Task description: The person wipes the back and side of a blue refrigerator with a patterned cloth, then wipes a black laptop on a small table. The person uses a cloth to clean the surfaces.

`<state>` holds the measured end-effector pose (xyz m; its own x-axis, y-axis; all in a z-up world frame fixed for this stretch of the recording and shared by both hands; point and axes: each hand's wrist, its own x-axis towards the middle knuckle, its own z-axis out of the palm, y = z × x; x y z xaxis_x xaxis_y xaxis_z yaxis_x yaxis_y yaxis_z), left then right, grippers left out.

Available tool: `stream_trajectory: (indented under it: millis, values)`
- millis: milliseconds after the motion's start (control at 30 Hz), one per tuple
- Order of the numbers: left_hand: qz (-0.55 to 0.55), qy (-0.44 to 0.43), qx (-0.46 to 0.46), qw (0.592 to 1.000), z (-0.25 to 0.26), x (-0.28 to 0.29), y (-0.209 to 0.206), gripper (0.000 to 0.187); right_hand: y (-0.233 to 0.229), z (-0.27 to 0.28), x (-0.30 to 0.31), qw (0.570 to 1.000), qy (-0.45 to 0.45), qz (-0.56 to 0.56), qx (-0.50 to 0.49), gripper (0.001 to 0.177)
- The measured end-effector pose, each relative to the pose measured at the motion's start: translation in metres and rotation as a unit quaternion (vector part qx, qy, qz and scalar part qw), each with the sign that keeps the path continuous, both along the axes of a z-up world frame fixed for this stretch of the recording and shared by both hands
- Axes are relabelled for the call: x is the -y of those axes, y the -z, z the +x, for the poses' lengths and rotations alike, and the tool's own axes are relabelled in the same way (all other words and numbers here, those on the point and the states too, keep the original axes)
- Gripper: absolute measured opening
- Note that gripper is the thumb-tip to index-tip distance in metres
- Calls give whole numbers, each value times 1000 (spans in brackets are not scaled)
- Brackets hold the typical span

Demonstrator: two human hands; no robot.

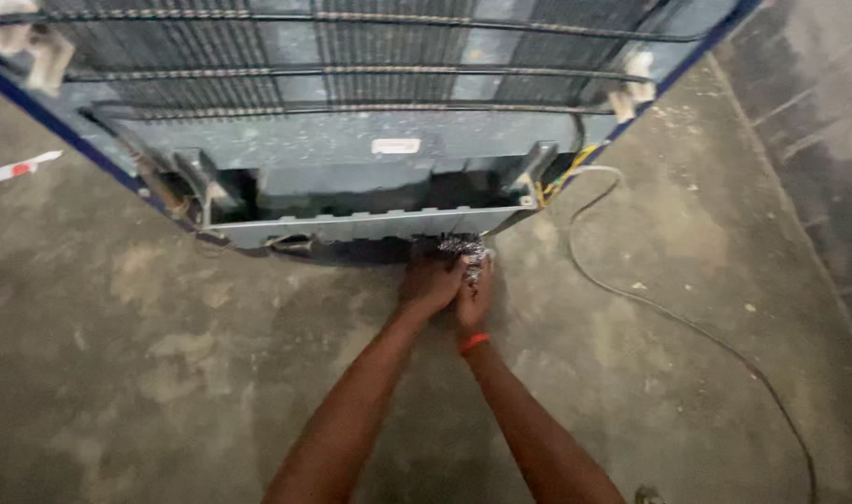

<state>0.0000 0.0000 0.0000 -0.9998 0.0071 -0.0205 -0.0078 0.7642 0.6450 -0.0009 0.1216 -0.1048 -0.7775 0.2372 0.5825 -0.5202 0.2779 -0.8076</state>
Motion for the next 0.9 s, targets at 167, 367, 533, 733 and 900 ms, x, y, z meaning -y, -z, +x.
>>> stream_trajectory:
  millis: [167,367,533,733,900]
  values:
    - [379,36,84,921,-2,-2,46,76,-52,5,-24,947,72,-291,117,36]
    - [471,41,106,875,-6,-45,35,78,-192,1,-86,819,35,-573,-23,34]
    - [531,76,241,809,24,-78,-47,84,-275,-11,-79,907,33,-407,-108,54]
    - [595,50,220,771,24,-88,-69,84,-226,-11,-90,960,202,120,-154,55]
    - [593,77,232,767,20,-85,-58,84,-208,-19,-113,940,277,-90,-176,52]
